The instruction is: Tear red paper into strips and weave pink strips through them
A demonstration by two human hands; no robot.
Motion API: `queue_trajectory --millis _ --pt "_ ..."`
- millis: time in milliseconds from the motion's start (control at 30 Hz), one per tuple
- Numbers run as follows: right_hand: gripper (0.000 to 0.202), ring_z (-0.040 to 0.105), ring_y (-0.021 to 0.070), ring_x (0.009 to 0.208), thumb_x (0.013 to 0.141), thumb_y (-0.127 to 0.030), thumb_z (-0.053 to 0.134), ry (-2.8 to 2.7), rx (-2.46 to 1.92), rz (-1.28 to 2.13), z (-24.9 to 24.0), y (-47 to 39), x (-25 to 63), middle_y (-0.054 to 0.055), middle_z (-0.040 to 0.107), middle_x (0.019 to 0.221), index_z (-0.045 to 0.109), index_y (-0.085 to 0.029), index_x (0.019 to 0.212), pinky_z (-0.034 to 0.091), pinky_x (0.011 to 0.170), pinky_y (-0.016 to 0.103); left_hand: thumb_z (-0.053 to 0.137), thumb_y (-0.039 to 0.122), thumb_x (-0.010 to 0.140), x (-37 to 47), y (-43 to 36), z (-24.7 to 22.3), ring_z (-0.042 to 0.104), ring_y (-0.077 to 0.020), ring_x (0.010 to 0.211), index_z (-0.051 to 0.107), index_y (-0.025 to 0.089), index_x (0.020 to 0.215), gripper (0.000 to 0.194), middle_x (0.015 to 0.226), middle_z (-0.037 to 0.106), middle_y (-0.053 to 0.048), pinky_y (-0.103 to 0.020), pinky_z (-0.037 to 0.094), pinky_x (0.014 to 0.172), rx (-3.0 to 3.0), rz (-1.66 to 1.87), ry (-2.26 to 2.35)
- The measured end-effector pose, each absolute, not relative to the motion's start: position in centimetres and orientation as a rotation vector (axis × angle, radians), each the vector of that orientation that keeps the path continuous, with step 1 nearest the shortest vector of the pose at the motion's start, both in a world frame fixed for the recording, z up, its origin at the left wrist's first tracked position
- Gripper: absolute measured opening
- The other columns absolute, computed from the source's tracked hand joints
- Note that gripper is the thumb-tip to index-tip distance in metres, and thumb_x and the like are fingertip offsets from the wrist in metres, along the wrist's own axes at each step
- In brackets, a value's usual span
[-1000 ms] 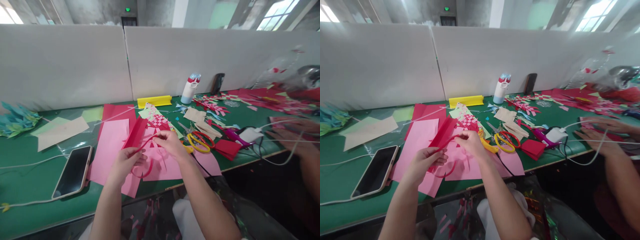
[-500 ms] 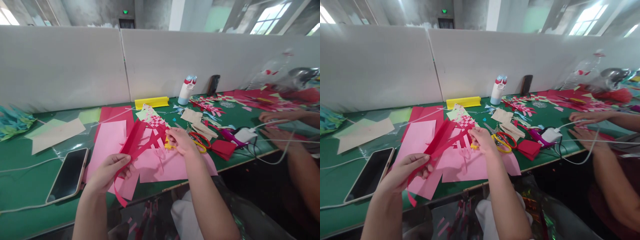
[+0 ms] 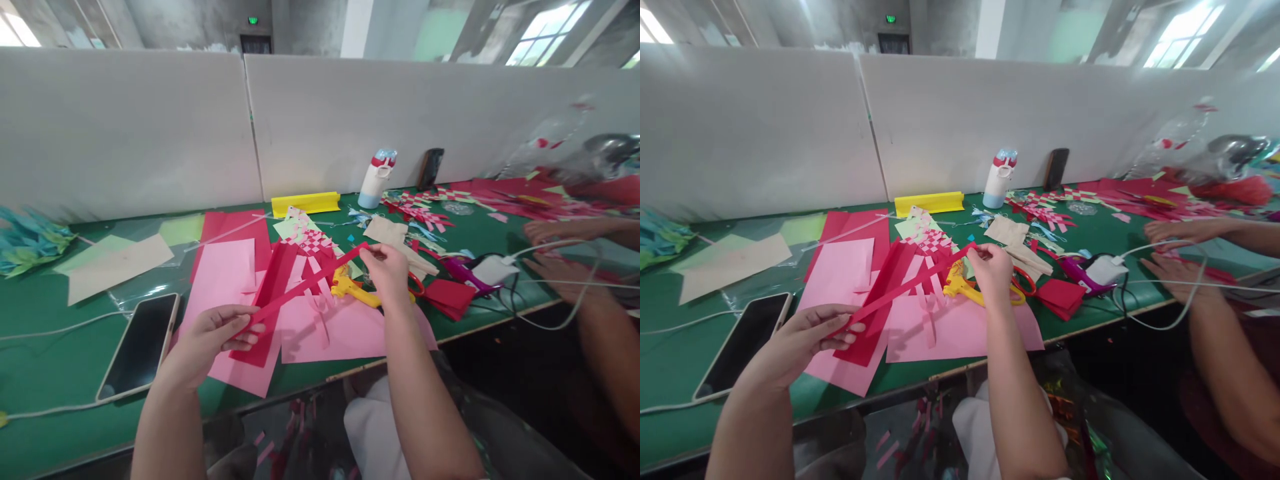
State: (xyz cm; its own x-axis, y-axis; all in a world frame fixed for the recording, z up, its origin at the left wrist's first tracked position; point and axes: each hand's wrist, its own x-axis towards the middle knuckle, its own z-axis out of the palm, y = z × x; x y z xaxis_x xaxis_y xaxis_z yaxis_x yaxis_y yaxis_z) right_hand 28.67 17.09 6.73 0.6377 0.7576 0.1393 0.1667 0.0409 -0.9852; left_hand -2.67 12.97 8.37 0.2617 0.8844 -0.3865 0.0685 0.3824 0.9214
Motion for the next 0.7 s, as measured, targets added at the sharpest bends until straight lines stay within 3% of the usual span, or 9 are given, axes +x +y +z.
queue_trajectory --millis 100,167,333,500,700 --pt "0.009 0.047 0.0118 0.056 0.069 -0.026 0.063 -1.082 -1.490 0.119 7.3 16.2 26.5 -0.001 0.053 0.061 0.062 -0.017 0.070 0.040 0.057 0.026 0.072 0.036 0.073 -1.6 12.9 8.4 0.071 -0.0194 0.077 0.063 0.017 0.113 0.045 0.085 0.075 -0.009 -0.030 0.057 0.074 1.025 0.772 1.143" --pt "0.007 0.049 0.0125 0.060 0.074 -0.023 0.061 -1.331 -1.383 0.017 7.7 15.4 24.3 0.000 0.056 0.065 0.062 -0.018 0.071 0.042 0.061 0.026 0.073 0.035 0.072 -0.7 12.9 8.4 0.071 -0.0206 0.078 0.063 0.017 0.112 0.045 0.095 0.074 -0.009 -0.033 0.057 0.076 0.985 0.843 1.115" --pt "0.011 0.053 0.0104 0.059 0.082 -0.020 0.056 -1.728 -1.172 0.145 7.8 13.4 19.2 0.002 0.062 0.075 0.067 -0.020 0.080 0.043 0.059 0.023 0.073 0.031 0.072 1.1 12.8 8.3 0.070 -0.0207 0.089 0.067 0.015 0.103 0.036 0.095 0.074 -0.009 -0.031 0.056 0.080 0.901 0.968 1.037" --pt "0.018 0.058 0.0128 0.071 0.085 -0.017 0.051 -1.965 -1.135 0.067 6.8 12.5 17.4 0.004 0.064 0.078 0.070 -0.019 0.085 0.045 0.065 0.023 0.075 0.027 0.067 2.0 12.9 8.0 0.069 -0.0196 0.085 0.069 0.014 0.093 0.030 0.089 0.073 -0.007 -0.030 0.056 0.078 0.858 1.086 1.013" --pt "0.022 0.060 0.0141 0.077 0.087 -0.018 0.048 -2.065 -1.140 -0.030 6.8 12.2 17.3 0.005 0.065 0.082 0.070 -0.019 0.087 0.045 0.069 0.025 0.071 0.027 0.071 2.5 12.9 8.3 0.067 -0.0148 0.081 0.069 0.012 0.098 0.030 0.086 0.072 -0.005 -0.022 0.054 0.070 0.821 1.131 1.016"
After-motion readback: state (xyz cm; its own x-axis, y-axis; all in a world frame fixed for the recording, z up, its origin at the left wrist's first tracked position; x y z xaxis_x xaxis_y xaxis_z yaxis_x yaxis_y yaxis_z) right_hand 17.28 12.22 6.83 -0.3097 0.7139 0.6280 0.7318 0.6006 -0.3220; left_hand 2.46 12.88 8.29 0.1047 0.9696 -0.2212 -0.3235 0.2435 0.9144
